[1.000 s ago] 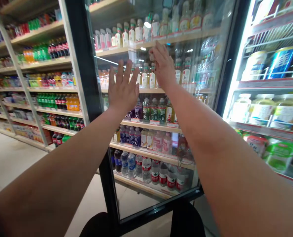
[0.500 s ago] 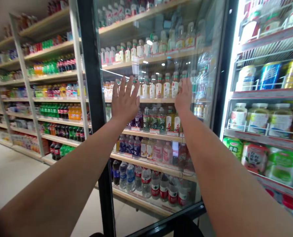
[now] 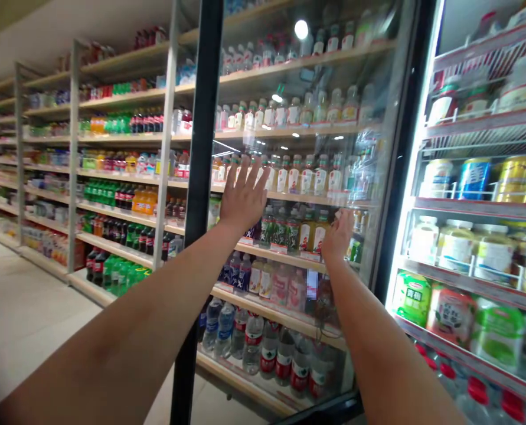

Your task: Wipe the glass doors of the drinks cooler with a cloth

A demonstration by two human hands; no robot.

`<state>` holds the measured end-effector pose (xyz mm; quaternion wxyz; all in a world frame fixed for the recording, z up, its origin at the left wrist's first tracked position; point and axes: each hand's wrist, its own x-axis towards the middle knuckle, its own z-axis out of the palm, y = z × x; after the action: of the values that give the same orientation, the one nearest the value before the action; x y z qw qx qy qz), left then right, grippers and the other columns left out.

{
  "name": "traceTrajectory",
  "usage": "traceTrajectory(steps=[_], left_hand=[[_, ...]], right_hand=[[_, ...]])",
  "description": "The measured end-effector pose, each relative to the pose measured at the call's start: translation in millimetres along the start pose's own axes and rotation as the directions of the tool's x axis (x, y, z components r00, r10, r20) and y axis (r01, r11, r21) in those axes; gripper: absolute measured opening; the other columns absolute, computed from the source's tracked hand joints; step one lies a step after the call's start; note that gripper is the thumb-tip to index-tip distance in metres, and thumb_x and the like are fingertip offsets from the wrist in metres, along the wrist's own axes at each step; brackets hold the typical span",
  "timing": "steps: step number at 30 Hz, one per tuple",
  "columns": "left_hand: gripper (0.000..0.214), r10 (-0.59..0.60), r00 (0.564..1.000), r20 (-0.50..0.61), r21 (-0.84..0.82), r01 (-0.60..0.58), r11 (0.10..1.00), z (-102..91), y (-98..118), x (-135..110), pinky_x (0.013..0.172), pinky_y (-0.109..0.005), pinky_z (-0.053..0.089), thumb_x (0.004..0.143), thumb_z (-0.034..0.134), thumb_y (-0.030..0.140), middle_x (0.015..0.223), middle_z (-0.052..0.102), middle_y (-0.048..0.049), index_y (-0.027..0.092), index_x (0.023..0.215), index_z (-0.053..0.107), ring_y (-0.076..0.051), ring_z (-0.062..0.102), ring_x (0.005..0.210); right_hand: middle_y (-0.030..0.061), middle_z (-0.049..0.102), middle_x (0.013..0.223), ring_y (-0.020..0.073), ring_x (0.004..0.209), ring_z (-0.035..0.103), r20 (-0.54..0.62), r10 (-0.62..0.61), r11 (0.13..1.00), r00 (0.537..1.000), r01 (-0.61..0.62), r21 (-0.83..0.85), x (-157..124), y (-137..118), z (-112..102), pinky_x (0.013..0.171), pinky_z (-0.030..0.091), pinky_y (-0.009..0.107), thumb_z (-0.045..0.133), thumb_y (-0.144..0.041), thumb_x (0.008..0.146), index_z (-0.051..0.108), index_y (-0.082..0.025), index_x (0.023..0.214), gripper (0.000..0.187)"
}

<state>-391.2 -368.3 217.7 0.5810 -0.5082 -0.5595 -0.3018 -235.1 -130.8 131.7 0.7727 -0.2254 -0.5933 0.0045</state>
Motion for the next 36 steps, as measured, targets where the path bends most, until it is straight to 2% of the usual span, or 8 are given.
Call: traceTrajectory(steps=[7, 11, 16, 20, 26, 36], left_hand=[[0.061, 0.002, 1.000, 0.031, 0.027, -0.002, 1.000, -5.6, 3.7, -1.4, 0.128, -0.059, 0.006, 0.096, 0.042, 0.021, 0.167, 0.020, -0.0117, 0.014, 0.156, 0.034, -0.032, 0.008, 0.156], [0.063, 0.001, 0.999, 0.041, 0.054, -0.003, 0.999, -4.7, 3.6, -2.3, 0.128, -0.058, 0.006, 0.095, 0.043, 0.021, 0.167, 0.021, -0.0106, 0.015, 0.157, 0.032, -0.031, 0.007, 0.156], [0.060, -0.003, 0.999, 0.044, 0.063, 0.001, 0.998, -5.8, 5.3, -2.1, 0.129, -0.057, 0.008, 0.097, 0.041, 0.022, 0.167, 0.023, -0.0095, 0.015, 0.156, 0.033, -0.031, 0.008, 0.156], [0.058, -0.018, 0.998, 0.061, 0.066, 0.014, 0.998, -11.4, 8.3, -1.0, 0.129, -0.056, 0.010, 0.099, 0.037, 0.024, 0.167, 0.024, -0.0077, 0.016, 0.156, 0.033, -0.031, 0.011, 0.156], [0.061, -0.010, 0.998, 0.064, 0.057, 0.006, 0.998, -13.7, 9.0, -1.6, 0.128, -0.058, 0.010, 0.098, 0.041, 0.023, 0.167, 0.023, -0.0095, 0.016, 0.158, 0.030, -0.031, 0.010, 0.156], [0.059, -0.013, 0.998, 0.069, 0.037, 0.010, 0.999, -14.7, 10.0, -1.7, 0.128, -0.058, 0.010, 0.098, 0.039, 0.022, 0.167, 0.022, -0.0109, 0.014, 0.156, 0.033, -0.031, 0.011, 0.156]], right_hand=[[0.0188, 0.047, 0.152, 0.0249, 0.150, 0.033, 0.028, 0.007, 1.000, 1.000, -0.006, -0.020, -50.8, 5.7, -14.1, 0.122, 0.031, 0.052, 0.031, -0.027, 0.096, 0.053, -0.011, 0.140, 0.051], [0.0197, 0.040, 0.158, 0.0255, 0.152, 0.029, 0.071, 0.008, 1.000, 0.997, -0.008, -0.003, -65.9, 0.4, -16.2, 0.124, 0.026, 0.052, 0.030, -0.029, 0.097, 0.052, -0.009, 0.142, 0.054], [0.0159, 0.034, 0.162, 0.0241, 0.154, 0.024, 0.114, -0.012, 0.999, 0.993, 0.008, 0.032, -74.9, -12.4, -17.8, 0.126, 0.024, 0.052, 0.028, -0.032, 0.098, 0.050, -0.014, 0.144, 0.053], [0.0171, 0.034, 0.161, 0.0257, 0.154, 0.022, 0.130, -0.054, 0.998, 0.990, 0.047, 0.051, -79.4, -22.0, -17.6, 0.126, 0.024, 0.055, 0.027, -0.034, 0.100, 0.048, -0.014, 0.145, 0.054], [0.0148, 0.033, 0.162, 0.0251, 0.154, 0.022, 0.143, -0.085, 0.995, 0.986, 0.078, 0.060, -83.6, -34.5, -16.7, 0.125, 0.024, 0.057, 0.027, -0.036, 0.101, 0.046, -0.019, 0.148, 0.053], [0.0169, 0.030, 0.163, 0.0260, 0.156, 0.018, 0.191, -0.116, 0.990, 0.975, 0.098, 0.103, -88.1, -53.3, -14.5, 0.125, 0.022, 0.060, 0.029, -0.030, 0.100, 0.046, -0.016, 0.147, 0.052]])
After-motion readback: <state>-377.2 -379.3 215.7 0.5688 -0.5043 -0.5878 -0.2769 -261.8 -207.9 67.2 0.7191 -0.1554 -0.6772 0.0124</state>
